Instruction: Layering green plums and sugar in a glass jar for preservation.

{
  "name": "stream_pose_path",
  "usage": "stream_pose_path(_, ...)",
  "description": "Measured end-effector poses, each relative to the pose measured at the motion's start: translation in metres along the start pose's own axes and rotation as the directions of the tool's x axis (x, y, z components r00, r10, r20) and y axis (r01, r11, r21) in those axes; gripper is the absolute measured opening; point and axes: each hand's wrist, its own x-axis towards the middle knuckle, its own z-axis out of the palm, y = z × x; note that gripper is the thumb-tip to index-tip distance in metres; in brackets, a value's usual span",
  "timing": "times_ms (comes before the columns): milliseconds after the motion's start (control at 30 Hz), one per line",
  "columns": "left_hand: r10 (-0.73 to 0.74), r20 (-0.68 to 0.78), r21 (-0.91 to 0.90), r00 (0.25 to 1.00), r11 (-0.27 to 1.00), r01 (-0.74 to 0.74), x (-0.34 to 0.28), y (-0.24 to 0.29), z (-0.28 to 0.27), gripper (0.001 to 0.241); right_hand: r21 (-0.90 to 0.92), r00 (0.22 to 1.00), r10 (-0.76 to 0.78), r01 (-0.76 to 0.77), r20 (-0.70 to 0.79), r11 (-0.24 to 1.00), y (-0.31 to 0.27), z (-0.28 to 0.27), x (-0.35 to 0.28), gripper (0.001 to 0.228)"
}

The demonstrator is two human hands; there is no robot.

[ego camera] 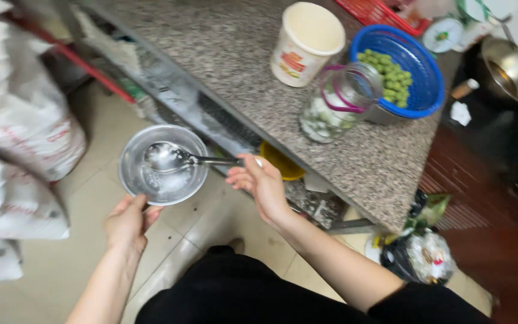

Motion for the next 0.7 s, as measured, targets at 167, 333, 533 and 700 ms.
stream_pose_path(167, -0.005, -0.125, -0.118, 0.992, 0.993, -0.01, -0.015, 0.001, -0.102, 0.049, -0.074, 0.992, 0.04, -0.031, 0.122, 0.997, 0.038, 0.071, -0.044, 0.041)
stream_pose_path(333, -0.031, -0.251, -0.246, 0.967, 0.969, -0.032, -0.049, 0.01, -0.223, 0.047, -0.097, 0.95, 0.17, -0.149, 0.264, 0.984, 0.081, 0.16, -0.092, 0.039)
stream_pose_path(533, -0.073, -0.477, -0.42, 0.876, 0.895, -0.154, -0.085, -0.001, -0.358, 0.052, -0.26, 0.833, 0.36, -0.27, 0.421, 0.927, 0.153, 0.256, -0.136, 0.042)
stream_pose_path(700, -0.12, -0.626, -0.484, 0.77, 0.834, -0.264, -0.101, -0.016, -0.429, 0.05, -0.384, 0.699, 0.468, -0.29, 0.541, 0.877, 0.205, 0.33, -0.157, 0.041)
